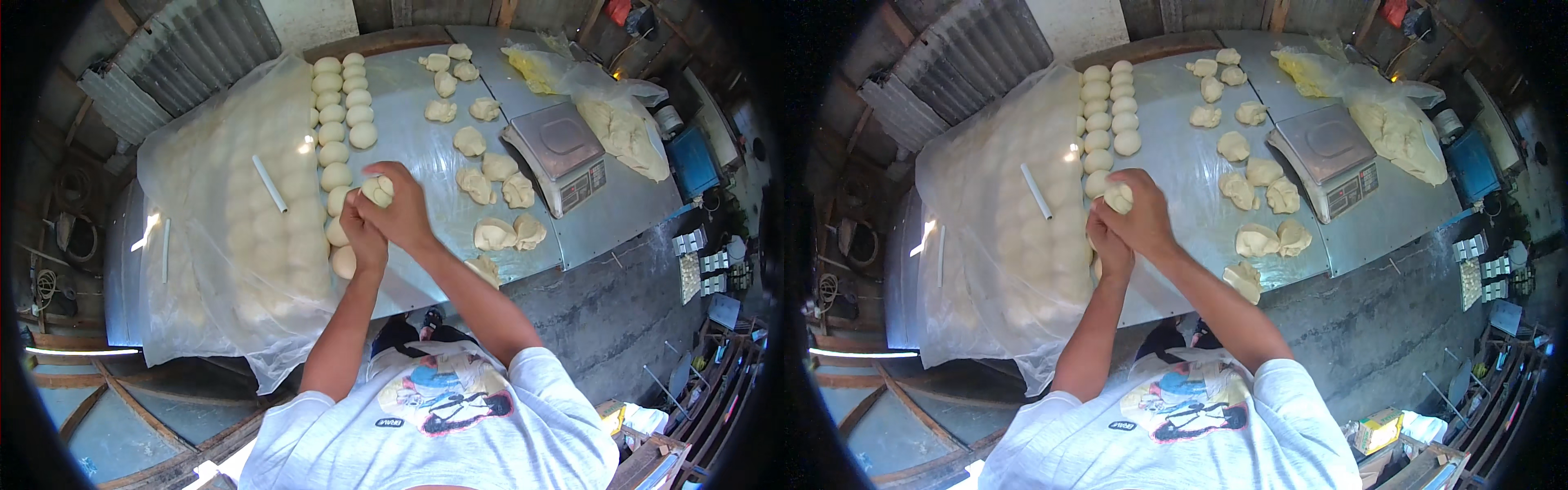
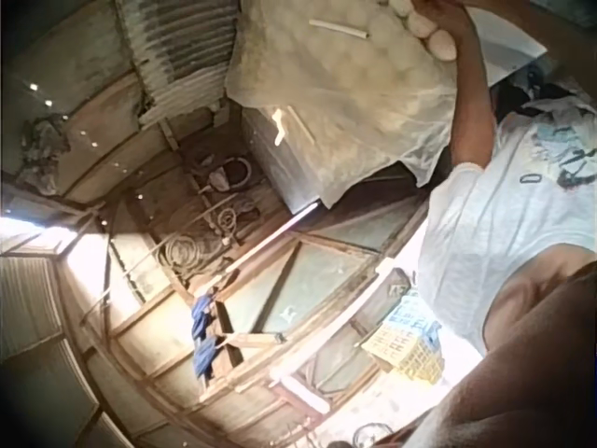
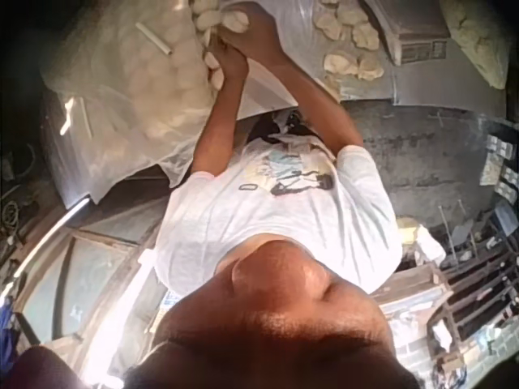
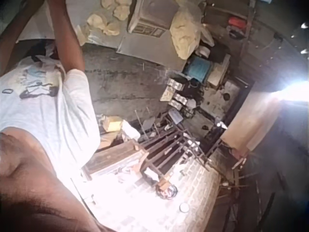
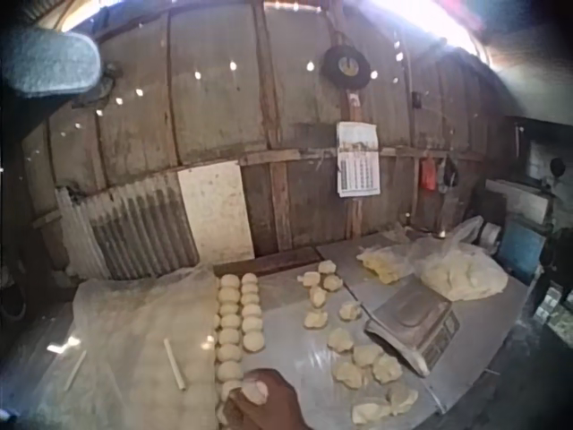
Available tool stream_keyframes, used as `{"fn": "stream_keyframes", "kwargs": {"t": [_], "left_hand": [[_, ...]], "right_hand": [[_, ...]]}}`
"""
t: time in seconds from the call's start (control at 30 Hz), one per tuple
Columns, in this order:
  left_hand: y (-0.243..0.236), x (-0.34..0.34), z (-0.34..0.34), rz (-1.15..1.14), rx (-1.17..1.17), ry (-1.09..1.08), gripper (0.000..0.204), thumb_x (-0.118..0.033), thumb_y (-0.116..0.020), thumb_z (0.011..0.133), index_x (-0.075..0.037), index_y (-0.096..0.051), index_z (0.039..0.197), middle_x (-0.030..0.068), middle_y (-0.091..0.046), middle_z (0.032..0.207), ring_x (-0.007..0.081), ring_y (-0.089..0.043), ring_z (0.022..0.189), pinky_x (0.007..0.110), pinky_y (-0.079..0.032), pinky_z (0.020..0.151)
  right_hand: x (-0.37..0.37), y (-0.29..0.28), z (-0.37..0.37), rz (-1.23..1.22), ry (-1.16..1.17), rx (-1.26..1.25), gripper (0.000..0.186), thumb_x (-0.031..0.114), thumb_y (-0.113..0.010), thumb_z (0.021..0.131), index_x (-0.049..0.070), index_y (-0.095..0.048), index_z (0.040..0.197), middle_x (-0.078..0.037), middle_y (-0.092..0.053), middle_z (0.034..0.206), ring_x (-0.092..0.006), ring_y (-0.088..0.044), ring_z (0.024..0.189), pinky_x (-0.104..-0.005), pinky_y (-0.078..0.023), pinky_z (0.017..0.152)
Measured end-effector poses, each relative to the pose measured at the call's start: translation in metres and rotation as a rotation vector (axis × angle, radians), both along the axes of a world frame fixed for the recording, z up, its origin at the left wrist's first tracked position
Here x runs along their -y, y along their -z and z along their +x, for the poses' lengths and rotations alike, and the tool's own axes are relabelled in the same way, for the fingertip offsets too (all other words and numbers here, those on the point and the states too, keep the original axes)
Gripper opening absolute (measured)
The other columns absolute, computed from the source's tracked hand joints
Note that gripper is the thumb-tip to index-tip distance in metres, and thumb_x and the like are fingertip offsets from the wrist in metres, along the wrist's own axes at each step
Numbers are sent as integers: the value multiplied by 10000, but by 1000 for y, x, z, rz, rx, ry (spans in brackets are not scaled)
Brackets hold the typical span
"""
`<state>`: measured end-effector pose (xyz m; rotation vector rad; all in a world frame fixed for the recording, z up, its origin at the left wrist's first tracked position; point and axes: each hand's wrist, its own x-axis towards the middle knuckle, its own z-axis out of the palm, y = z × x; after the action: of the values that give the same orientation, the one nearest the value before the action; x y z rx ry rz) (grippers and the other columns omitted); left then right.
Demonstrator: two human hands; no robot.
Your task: The person shapes portions of dough by hand into rounded balls and places them in a row on a plastic-covered surface.
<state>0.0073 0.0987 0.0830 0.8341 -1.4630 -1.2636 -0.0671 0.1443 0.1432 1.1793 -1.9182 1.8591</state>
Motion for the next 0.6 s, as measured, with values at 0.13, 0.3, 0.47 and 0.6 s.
{"fn": "stream_keyframes", "kwargs": {"t": [0.13, 0.3, 0.47, 0.6], "left_hand": [[12, 1, 9, 382, -141, 187, 322, -271, -422, 996, -29, -593, 1120, 48, -611, 1022, 167, -588, 914, 285, -459, 749], [114, -13, 29, 905, 51, -6, 394, -302, -406, 986, -124, -517, 1320, 44, -540, 1295, 222, -490, 1176, 493, -402, 955], [67, 18, 27, 321, -133, -181, 253, -192, -450, 1013, 38, -554, 1026, 93, -608, 949, 158, -564, 788, 282, -475, 699], [-34, 16, 2, -37, -39, 124, 271, -213, -442, 1015, 11, -586, 971, 65, -616, 924, 157, -552, 787, 278, -454, 730]], "right_hand": [[-25, 24, -46, 267, -51, -417, 231, 225, -764, 744, 51, -612, 728, -122, -596, 704, -323, -588, 671, -434, -477, 628], [-70, 229, 6, 865, -84, 419, 477, 528, -619, 868, 63, -704, 808, -149, -698, 801, -295, -669, 760, -442, -499, 697], [-7, 51, 13, 391, -465, 937, 438, 436, -695, 867, 34, -620, 710, -40, -602, 672, -124, -559, 643, -321, -430, 587], [6, -17, -16, 107, -176, -24, 298, 293, -736, 811, 10, -641, 806, -134, -643, 754, -287, -621, 656, -388, -461, 571]]}}
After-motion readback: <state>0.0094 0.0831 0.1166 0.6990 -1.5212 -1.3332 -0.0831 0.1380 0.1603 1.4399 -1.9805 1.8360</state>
